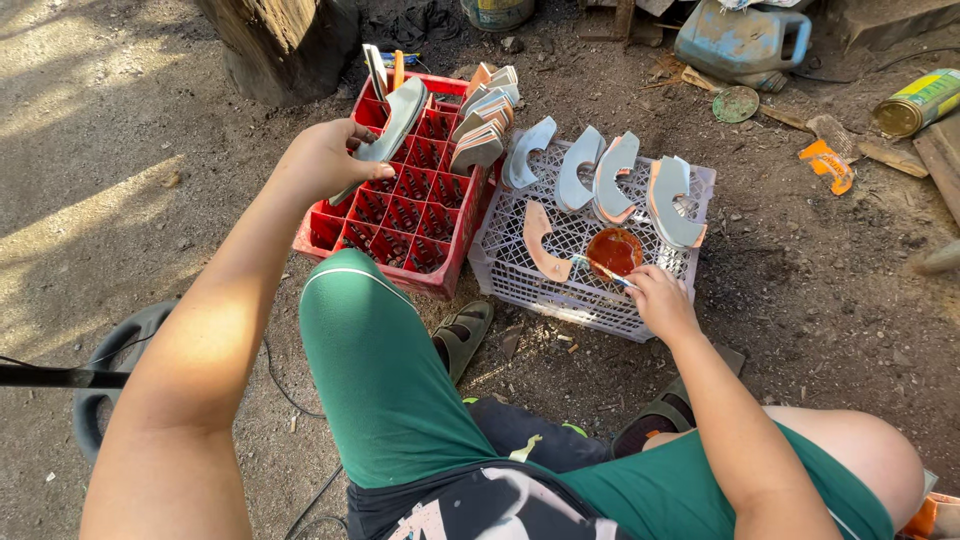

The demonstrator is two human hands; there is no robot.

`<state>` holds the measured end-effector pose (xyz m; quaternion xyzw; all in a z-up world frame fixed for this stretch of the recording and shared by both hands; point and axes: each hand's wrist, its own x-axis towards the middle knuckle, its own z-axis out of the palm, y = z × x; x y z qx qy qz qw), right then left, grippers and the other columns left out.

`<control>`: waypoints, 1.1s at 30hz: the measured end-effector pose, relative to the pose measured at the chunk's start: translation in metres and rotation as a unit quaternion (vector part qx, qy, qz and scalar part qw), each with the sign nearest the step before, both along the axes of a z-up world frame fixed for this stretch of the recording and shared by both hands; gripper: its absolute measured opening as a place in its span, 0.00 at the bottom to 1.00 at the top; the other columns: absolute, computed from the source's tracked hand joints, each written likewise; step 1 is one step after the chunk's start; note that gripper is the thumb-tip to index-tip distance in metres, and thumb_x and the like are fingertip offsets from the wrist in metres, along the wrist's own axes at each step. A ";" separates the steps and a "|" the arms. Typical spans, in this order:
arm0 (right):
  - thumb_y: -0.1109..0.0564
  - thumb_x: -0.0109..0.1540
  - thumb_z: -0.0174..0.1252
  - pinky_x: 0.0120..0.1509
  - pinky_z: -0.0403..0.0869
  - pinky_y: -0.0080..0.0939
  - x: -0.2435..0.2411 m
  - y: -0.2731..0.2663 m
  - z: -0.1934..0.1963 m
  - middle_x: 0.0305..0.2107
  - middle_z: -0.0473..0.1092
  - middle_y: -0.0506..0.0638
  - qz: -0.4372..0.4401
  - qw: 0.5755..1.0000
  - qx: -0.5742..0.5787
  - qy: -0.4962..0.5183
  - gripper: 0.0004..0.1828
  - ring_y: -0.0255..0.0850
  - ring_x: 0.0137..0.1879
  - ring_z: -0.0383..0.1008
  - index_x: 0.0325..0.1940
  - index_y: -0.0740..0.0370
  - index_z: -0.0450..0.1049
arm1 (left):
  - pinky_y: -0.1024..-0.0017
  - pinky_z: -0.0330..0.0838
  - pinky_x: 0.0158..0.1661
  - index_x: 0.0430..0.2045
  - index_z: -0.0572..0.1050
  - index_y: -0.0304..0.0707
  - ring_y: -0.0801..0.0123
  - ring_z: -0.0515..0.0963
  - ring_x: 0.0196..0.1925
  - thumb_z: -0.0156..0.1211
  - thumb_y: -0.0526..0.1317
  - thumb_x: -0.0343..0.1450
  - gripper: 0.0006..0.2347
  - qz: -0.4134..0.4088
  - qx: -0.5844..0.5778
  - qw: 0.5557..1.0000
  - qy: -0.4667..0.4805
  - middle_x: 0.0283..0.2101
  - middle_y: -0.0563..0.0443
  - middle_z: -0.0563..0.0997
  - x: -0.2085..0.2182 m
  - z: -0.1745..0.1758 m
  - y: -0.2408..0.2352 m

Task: The person sits on the ground and paints curved metal parts with orange paint using a brush. They pick up each part from a red crate, apply paint to the edges, and place the painted parts into a white crate.

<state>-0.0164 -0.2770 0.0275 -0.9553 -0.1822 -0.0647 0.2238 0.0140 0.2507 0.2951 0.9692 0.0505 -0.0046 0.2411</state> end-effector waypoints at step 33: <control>0.61 0.63 0.63 0.55 0.74 0.53 0.004 0.020 -0.042 0.55 0.60 0.64 -0.075 0.990 0.100 -0.065 0.17 0.61 0.55 0.72 0.53 0.65 0.68 | 0.49 0.70 0.58 0.79 0.40 0.48 0.44 0.79 0.54 0.64 0.34 0.71 0.43 0.004 0.410 0.911 0.055 0.52 0.30 0.80 0.125 -0.076 0.044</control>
